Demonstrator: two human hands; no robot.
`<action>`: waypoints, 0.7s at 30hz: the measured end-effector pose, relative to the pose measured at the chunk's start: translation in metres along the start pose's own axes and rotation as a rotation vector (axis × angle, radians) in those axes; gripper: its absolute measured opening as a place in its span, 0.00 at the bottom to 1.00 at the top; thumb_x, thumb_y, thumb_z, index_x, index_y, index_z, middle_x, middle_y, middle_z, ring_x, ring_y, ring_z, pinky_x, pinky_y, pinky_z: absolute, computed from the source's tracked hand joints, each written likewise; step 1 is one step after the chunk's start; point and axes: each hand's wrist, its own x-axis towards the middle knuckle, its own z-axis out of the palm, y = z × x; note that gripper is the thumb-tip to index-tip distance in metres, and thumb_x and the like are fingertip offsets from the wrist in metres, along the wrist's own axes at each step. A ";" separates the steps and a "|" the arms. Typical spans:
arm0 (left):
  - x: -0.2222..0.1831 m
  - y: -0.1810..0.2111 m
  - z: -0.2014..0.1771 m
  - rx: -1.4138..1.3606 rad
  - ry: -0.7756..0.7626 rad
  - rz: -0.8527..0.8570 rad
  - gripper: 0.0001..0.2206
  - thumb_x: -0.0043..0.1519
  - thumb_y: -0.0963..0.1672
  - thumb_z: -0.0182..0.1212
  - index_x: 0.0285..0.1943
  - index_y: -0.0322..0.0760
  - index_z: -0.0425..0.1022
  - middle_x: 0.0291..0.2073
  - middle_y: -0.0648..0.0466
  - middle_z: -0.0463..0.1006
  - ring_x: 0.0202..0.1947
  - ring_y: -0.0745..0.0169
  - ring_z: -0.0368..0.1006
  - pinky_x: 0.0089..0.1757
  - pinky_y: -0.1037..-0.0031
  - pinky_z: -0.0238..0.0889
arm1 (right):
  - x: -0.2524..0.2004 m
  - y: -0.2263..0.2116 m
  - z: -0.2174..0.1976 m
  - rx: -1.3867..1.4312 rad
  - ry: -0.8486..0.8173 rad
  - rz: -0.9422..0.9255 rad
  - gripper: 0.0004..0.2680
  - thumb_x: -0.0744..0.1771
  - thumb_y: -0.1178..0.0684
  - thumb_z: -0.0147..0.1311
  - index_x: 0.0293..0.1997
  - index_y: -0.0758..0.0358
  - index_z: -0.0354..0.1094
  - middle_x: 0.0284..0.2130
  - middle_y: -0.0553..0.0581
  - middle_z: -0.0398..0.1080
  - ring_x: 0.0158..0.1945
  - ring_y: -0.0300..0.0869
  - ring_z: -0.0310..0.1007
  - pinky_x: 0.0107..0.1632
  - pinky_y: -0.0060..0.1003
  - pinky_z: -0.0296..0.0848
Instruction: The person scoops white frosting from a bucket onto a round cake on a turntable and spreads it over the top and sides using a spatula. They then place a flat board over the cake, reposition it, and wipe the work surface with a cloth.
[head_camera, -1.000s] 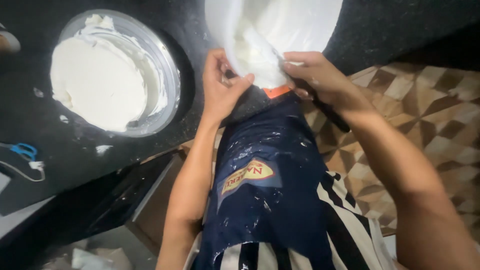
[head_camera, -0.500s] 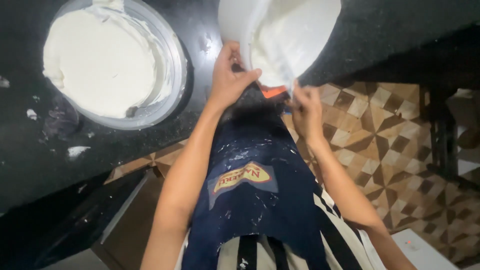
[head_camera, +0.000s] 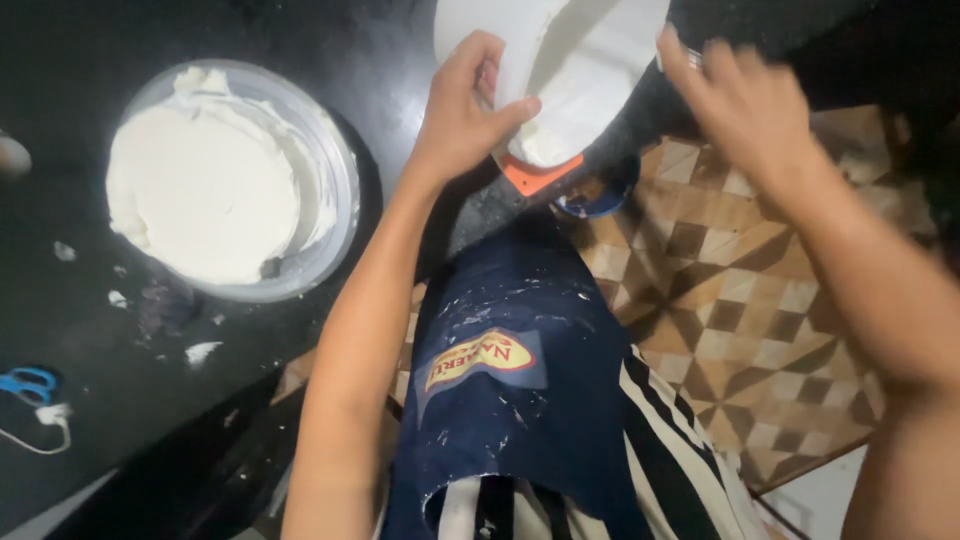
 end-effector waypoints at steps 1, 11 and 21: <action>0.006 0.005 0.001 0.047 -0.032 0.003 0.19 0.56 0.41 0.77 0.48 0.35 0.68 0.36 0.56 0.68 0.38 0.65 0.66 0.43 0.73 0.64 | 0.017 0.013 0.010 -0.092 0.050 -0.019 0.27 0.67 0.61 0.53 0.79 0.55 0.53 0.39 0.59 0.69 0.37 0.49 0.73 0.30 0.39 0.70; -0.011 0.022 0.014 0.063 -0.076 -0.047 0.19 0.55 0.41 0.74 0.47 0.35 0.64 0.39 0.52 0.62 0.38 0.62 0.62 0.42 0.72 0.62 | 0.011 -0.069 0.075 0.840 -0.097 0.256 0.21 0.68 0.62 0.54 0.72 0.55 0.63 0.39 0.73 0.75 0.39 0.61 0.77 0.41 0.53 0.75; -0.035 0.010 0.009 -0.041 -0.067 -0.130 0.17 0.57 0.39 0.73 0.47 0.36 0.65 0.41 0.56 0.60 0.40 0.68 0.61 0.39 0.77 0.65 | 0.012 -0.123 0.028 2.118 -0.652 0.634 0.20 0.67 0.60 0.54 0.70 0.62 0.61 0.24 0.51 0.64 0.20 0.33 0.59 0.20 0.28 0.56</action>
